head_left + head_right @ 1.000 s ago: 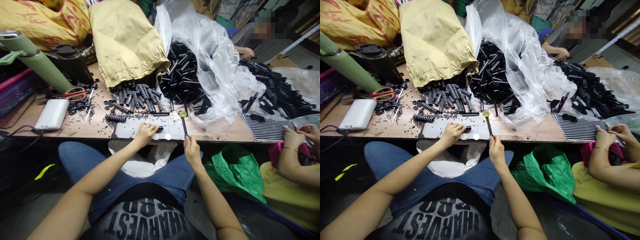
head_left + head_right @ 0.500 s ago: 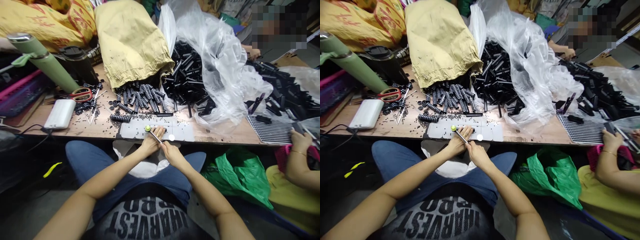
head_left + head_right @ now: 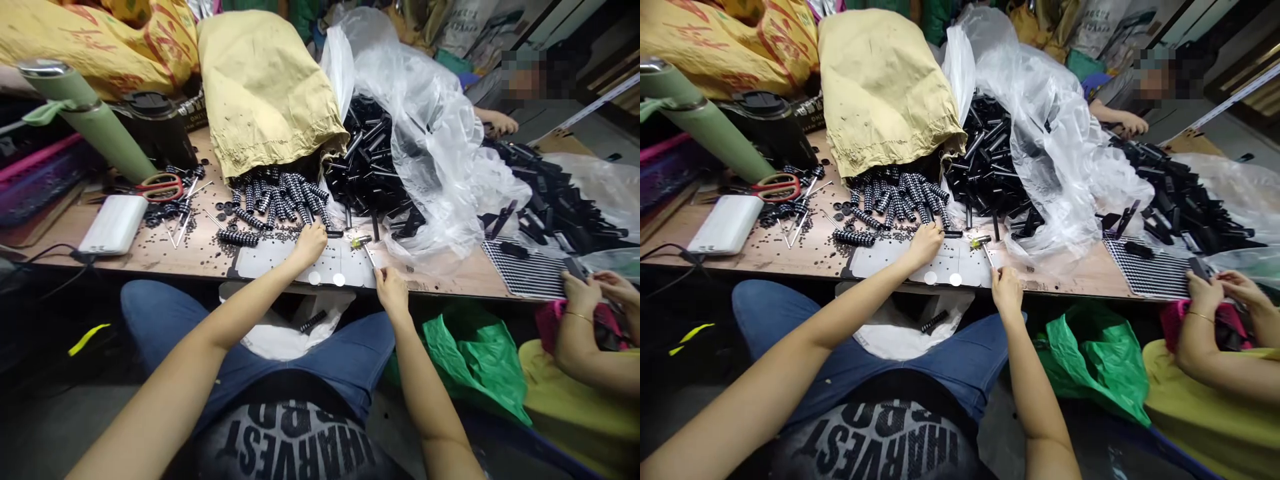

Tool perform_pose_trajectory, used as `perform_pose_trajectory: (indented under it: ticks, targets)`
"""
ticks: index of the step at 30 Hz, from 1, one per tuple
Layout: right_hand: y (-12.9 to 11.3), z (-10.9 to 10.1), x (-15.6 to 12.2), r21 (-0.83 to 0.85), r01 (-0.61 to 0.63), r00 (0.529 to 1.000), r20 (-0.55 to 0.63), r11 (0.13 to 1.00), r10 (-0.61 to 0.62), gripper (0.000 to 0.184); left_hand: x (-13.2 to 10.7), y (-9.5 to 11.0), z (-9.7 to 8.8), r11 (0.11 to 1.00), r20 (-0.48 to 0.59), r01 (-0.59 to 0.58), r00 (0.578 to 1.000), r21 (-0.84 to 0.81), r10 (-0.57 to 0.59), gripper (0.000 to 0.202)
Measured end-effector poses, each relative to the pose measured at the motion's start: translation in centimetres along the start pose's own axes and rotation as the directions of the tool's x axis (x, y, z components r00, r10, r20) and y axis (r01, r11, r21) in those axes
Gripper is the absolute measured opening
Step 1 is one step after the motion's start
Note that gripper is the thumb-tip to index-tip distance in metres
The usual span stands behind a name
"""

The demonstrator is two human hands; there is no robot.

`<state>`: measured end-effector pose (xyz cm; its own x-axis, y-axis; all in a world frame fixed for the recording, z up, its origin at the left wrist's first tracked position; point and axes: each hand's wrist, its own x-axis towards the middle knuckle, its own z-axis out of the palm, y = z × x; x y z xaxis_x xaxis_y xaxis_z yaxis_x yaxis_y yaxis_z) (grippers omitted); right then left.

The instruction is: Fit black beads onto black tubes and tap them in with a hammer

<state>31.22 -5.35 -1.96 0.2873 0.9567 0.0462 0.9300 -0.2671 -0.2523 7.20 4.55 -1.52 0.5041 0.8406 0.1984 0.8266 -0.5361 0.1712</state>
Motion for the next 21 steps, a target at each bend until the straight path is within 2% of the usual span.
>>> perform_pose_trajectory:
  ticks: [2, 4, 5, 6, 8, 10, 11, 12, 13, 14, 16, 17, 18, 19, 21]
  targets:
    - [-0.7, 0.4, 0.2, 0.161, 0.116, 0.989, -0.107, 0.98, -0.099, 0.036, 1.6, -0.9, 0.6, 0.998, 0.019, 0.045, 0.999, -0.052, -0.044, 0.027]
    - [-1.9, 0.7, 0.3, 0.296, 0.266, 0.955, -0.209, 0.917, -0.21, 0.037, 1.5, -1.1, 0.7, 0.971, -0.017, 0.144, 0.989, -0.193, -0.15, 0.025]
    - [-2.7, 0.8, 0.3, 0.322, 0.345, 0.929, -0.247, 0.881, -0.274, 0.044, 0.9, -0.9, 0.5, 0.931, -0.021, 0.187, 0.979, -0.314, -0.204, 0.023]
    - [-3.5, 0.8, 0.4, 0.324, 0.425, 0.898, -0.271, 0.845, -0.348, 0.057, 0.0, -0.6, 0.3, 0.861, 0.005, 0.219, 0.97, -0.459, -0.244, 0.02]
    - [-5.2, 0.8, 0.4, 0.303, 0.562, 0.826, -0.257, 0.77, -0.501, 0.088, -2.2, 0.3, -0.2, 0.626, 0.142, 0.269, 0.959, -0.732, -0.245, 0.015]
    - [-6.7, 0.9, 0.4, 0.318, 0.63, 0.774, -0.195, 0.708, -0.602, 0.101, -4.0, 1.2, -0.5, 0.397, 0.281, 0.324, 0.946, -0.859, -0.164, 0.018]
    - [-7.3, 0.9, 0.4, 0.335, 0.639, 0.763, -0.167, 0.692, -0.624, 0.102, -4.5, 1.4, -0.5, 0.344, 0.314, 0.341, 0.94, -0.875, -0.133, 0.021]
    - [-7.7, 1.0, 0.4, 0.351, 0.634, 0.764, -0.145, 0.689, -0.629, 0.1, -4.8, 1.4, -0.5, 0.345, 0.316, 0.34, 0.94, -0.875, -0.125, 0.023]
    - [-7.9, 1.1, 0.4, 0.362, 0.618, 0.775, -0.127, 0.698, -0.62, 0.099, -4.7, 1.1, -0.5, 0.402, 0.284, 0.32, 0.947, -0.858, -0.147, 0.024]
    - [-8.1, 1.2, 0.4, 0.367, 0.592, 0.794, -0.114, 0.717, -0.597, 0.099, -4.3, 0.5, -0.5, 0.503, 0.22, 0.288, 0.957, -0.815, -0.192, 0.024]
    - [-7.9, 1.6, 0.4, 0.363, 0.524, 0.843, -0.092, 0.77, -0.53, 0.099, -2.9, -1.4, -0.5, 0.751, 0.04, 0.234, 0.963, -0.618, -0.268, 0.03]
    - [-7.7, 1.8, 0.5, 0.358, 0.487, 0.866, -0.078, 0.797, -0.494, 0.1, -2.0, -2.5, -0.5, 0.85, -0.036, 0.219, 0.963, -0.479, -0.269, 0.035]
    - [-7.5, 2.0, 0.5, 0.351, 0.45, 0.886, -0.062, 0.821, -0.46, 0.1, -1.0, -3.6, -0.6, 0.915, -0.069, 0.21, 0.966, -0.346, -0.248, 0.039]
    - [-7.2, 2.2, 0.5, 0.344, 0.42, 0.901, -0.044, 0.84, -0.432, 0.1, 0.1, -4.5, -0.7, 0.948, -0.063, 0.208, 0.971, -0.241, -0.229, 0.04]
    - [-6.9, 2.6, 0.6, 0.333, 0.38, 0.916, -0.004, 0.863, -0.401, 0.099, 2.1, -5.7, -0.7, 0.952, -0.032, 0.276, 0.959, -0.132, -0.283, 0.035]
